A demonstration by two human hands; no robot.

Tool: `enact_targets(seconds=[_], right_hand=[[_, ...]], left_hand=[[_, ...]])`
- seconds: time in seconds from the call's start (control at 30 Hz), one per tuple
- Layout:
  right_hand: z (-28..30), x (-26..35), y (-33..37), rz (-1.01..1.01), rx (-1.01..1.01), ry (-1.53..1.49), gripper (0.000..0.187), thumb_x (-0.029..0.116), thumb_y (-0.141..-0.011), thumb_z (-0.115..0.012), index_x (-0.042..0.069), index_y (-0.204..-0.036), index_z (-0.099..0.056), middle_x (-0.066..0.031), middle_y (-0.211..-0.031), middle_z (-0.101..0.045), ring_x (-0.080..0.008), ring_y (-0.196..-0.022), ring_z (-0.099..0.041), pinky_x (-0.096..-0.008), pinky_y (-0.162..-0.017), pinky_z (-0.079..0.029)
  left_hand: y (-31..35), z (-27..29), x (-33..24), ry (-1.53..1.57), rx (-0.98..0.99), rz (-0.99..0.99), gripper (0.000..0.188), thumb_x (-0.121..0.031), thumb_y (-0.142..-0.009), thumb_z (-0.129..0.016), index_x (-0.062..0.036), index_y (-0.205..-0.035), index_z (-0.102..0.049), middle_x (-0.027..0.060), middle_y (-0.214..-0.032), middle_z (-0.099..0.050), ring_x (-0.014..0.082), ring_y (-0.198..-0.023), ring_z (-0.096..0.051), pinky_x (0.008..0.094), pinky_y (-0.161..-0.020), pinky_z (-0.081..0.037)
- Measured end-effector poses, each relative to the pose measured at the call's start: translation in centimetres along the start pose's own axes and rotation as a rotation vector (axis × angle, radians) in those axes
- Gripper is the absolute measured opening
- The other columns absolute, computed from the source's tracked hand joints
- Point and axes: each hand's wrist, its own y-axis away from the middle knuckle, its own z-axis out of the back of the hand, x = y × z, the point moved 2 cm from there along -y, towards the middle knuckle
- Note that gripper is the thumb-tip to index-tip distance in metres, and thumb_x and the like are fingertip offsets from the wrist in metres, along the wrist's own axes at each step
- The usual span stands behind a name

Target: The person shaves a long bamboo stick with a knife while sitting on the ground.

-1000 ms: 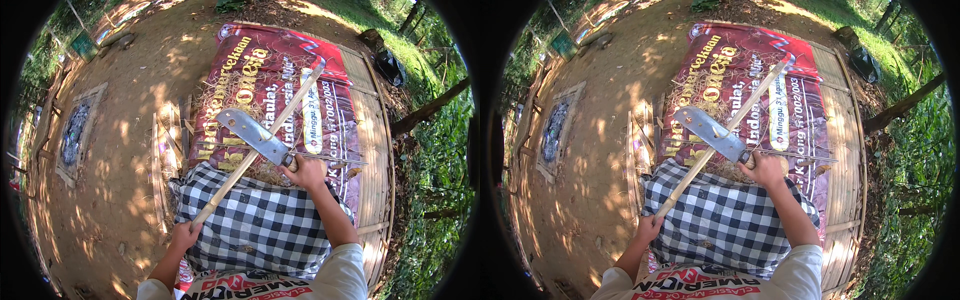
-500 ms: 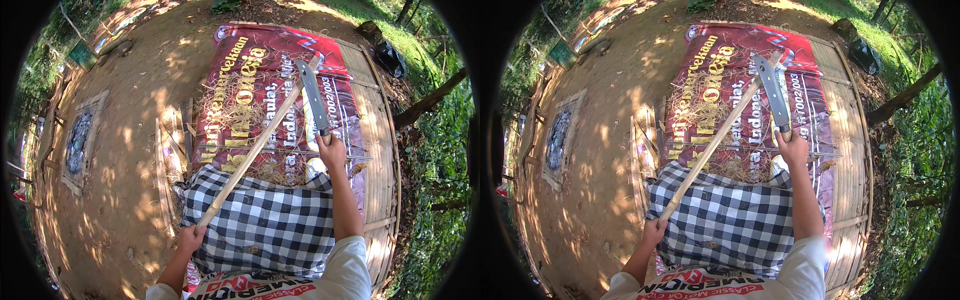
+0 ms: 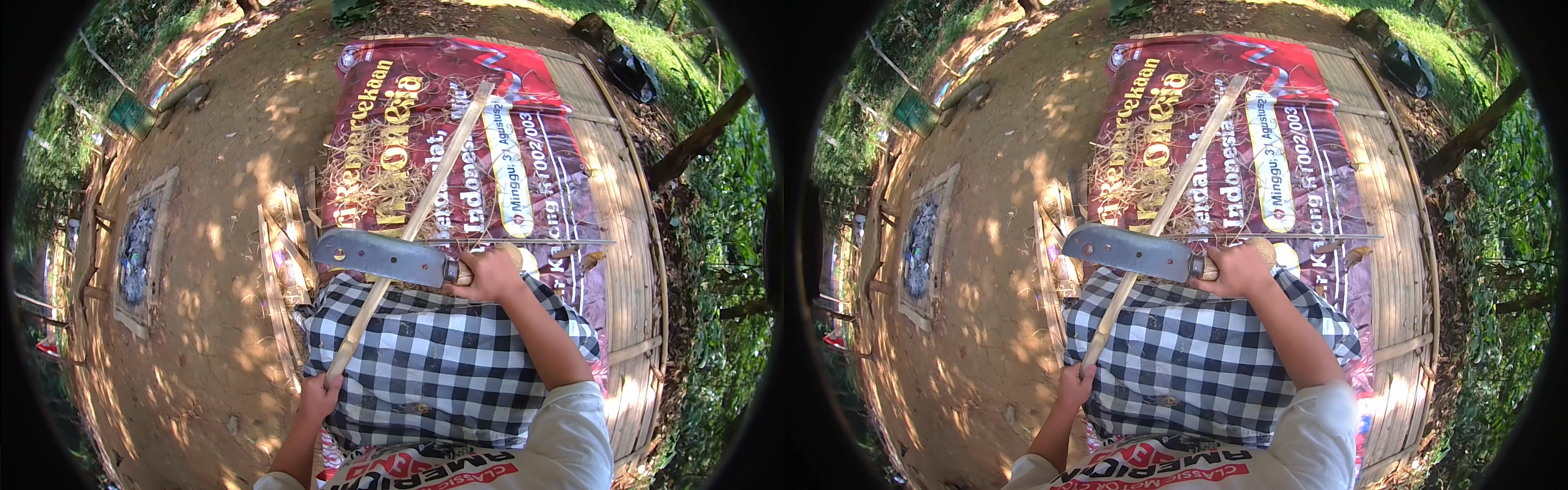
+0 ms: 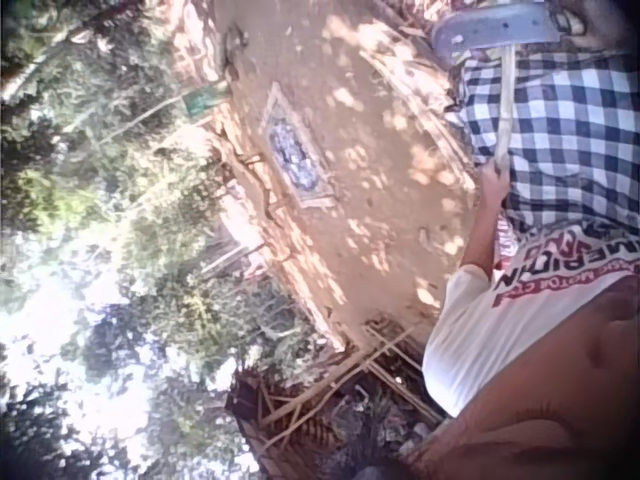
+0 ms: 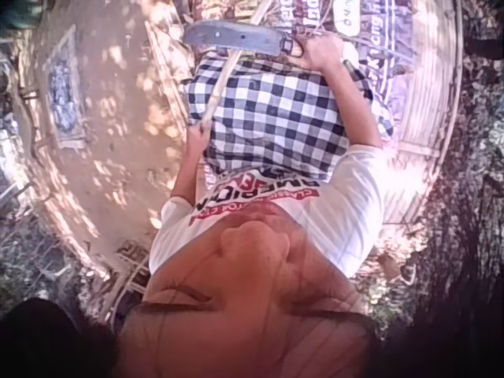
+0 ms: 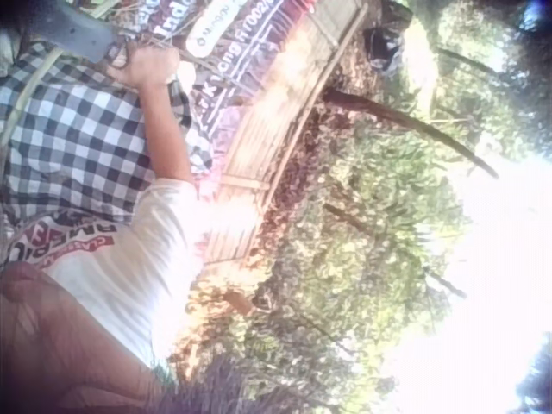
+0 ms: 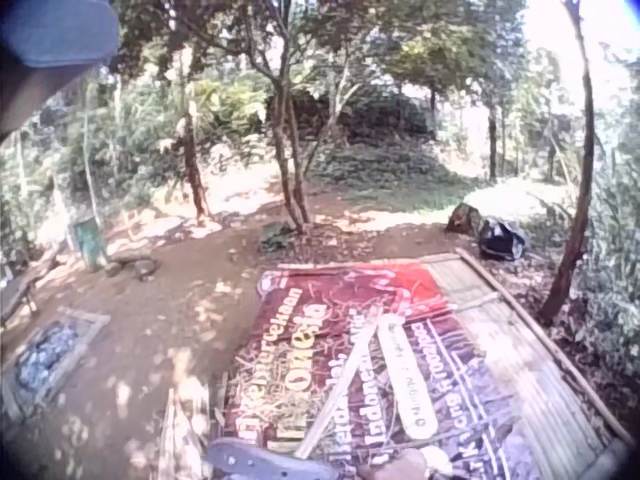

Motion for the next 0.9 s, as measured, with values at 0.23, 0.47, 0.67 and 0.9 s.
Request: enact_targets(seconds=[0.23,0.47,0.67,0.9], right_hand=[[0.3,-7.4,-0.5,-0.1,-0.191,0.051,0.049,0.056,-0.065,-0.072,0.008,-0.064,-0.061,-0.0123,-0.054,-0.06,-0.0306,-0.051,-0.062,-0.0414,-0.053,-0.05],[0.9,-1.0,0.0,-0.103,-0.206,-0.059,0.048,0.054,-0.068,-0.073,0.007,-0.074,-0.066,-0.0123,-0.054,-0.06,-0.0318,-0.049,-0.061,-0.0397,-0.051,-0.051],[0.1,-4.4,-0.8,-0.048,0.079,0.084,0.04,0.045,-0.064,-0.071,0.007,-0.076,-0.066,-0.0123,-0.063,-0.064,-0.0317,-0.061,-0.065,-0.0432,-0.064,-0.053],[1.3,-4.3,-1.0,-0.317,-0.031,-0.041,0.032,0.035,-0.068,-0.066,0.007,-0.083,-0.066,-0.0173,-0.069,-0.066,-0.0346,-0.067,-0.066,-0.0442,-0.066,-0.053]], left_hand=[[-0.3,-0.2,0.5,-0.026,0.052,-0.051,0.036,-0.03,-0.089,-0.064,0.0023,-0.074,-0.06,0.0114,-0.05,-0.048,0.0172,-0.045,-0.047,0.0348,-0.047,-0.039],[0.0,-0.1,1.2,-0.017,0.065,-0.017,0.039,-0.03,-0.088,-0.064,0.0035,-0.068,-0.058,0.0212,-0.054,-0.052,0.0383,-0.05,-0.056,0.0426,-0.049,-0.042],[0.3,0.7,0.5,-0.068,0.083,-0.04,0.039,-0.03,-0.089,-0.063,0.0033,-0.07,-0.058,0.0222,-0.055,-0.051,0.0404,-0.051,-0.055,0.043,-0.049,-0.042],[-0.3,0.3,1.0,-0.045,0.097,0.007,0.045,-0.037,-0.091,-0.059,0.0034,-0.07,-0.058,0.0201,-0.053,-0.052,0.0361,-0.049,-0.056,0.0417,-0.049,-0.042]])
